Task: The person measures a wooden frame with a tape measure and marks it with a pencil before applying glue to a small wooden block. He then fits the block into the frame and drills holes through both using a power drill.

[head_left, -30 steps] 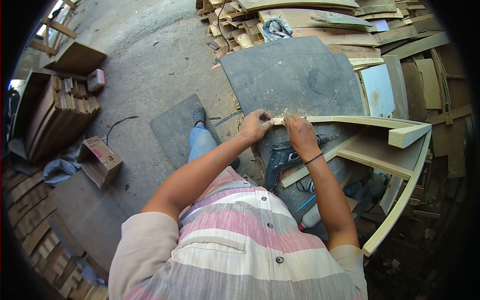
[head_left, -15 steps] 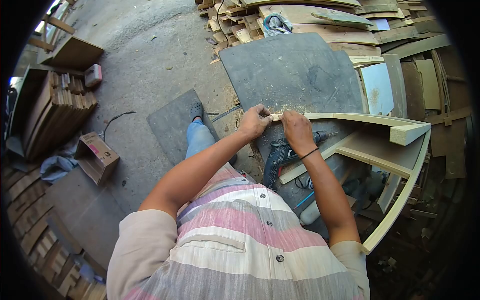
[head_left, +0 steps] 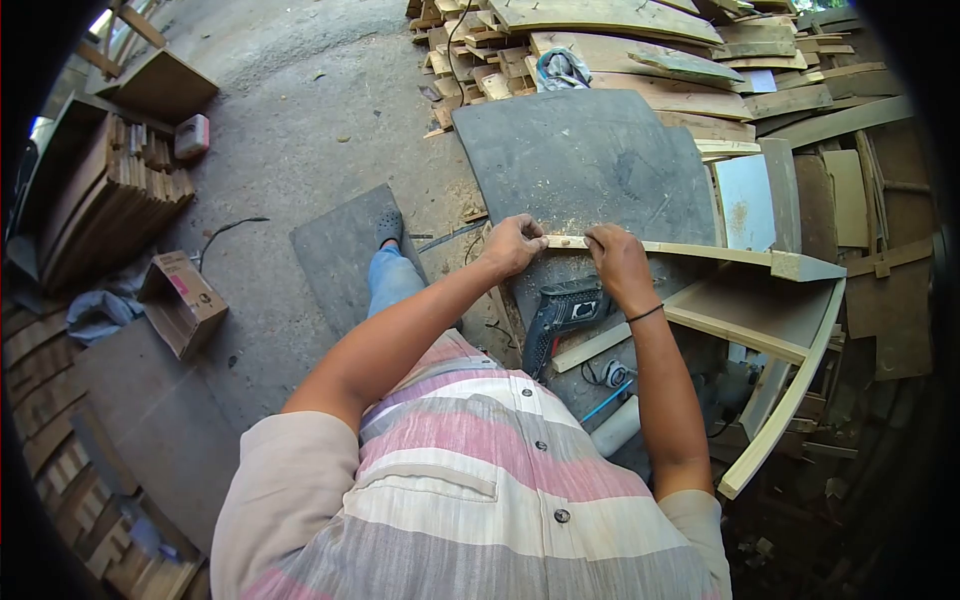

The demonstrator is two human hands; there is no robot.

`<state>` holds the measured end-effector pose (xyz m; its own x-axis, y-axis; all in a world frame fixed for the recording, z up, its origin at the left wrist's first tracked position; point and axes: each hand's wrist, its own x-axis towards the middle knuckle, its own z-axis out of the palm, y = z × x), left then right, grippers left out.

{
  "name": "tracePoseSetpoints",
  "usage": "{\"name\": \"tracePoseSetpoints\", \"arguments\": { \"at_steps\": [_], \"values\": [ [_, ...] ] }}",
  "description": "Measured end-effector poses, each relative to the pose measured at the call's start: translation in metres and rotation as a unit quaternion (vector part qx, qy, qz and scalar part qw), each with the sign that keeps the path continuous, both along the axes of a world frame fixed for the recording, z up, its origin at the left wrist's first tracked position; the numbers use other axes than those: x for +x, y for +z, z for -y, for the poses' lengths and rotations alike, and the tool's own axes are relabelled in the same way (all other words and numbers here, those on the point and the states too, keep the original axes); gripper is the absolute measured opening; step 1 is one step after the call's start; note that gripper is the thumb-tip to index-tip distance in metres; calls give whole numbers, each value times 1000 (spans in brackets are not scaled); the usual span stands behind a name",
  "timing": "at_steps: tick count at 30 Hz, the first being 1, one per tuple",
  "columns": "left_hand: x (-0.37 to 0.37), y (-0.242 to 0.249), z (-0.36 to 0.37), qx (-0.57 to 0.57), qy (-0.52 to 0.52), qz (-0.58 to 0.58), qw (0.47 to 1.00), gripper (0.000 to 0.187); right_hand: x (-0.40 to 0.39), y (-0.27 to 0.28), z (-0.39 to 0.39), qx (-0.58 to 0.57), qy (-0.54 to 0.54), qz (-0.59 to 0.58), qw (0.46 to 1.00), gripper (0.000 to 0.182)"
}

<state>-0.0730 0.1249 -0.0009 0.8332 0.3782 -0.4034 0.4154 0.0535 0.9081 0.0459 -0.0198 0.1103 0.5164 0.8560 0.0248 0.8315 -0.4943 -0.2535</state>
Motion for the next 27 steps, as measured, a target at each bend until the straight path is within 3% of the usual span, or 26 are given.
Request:
{"name": "tracePoseSetpoints", "arguments": {
  "at_steps": [9, 11, 18, 20, 27],
  "values": [
    [0, -4, 1, -1, 4, 5, 1000, 27, -14, -14, -5, -47, 36, -12, 998, 14],
    [0, -4, 0, 3, 2, 4, 1000, 26, -10, -17, -1, 16, 12, -40, 999, 16],
    [3, -12, 1, -5, -7, 17, 1000, 20, -31, -26, 12, 80, -107, -119, 984, 18],
    [3, -12, 0, -3, -10, 25, 1000, 20, -38, -14, 7, 67, -77, -26, 994, 19],
    [1, -7, 1, 10, -3, 17, 1000, 22, -25, -27, -2, -9, 16, 39, 999, 13]
  ]
}}
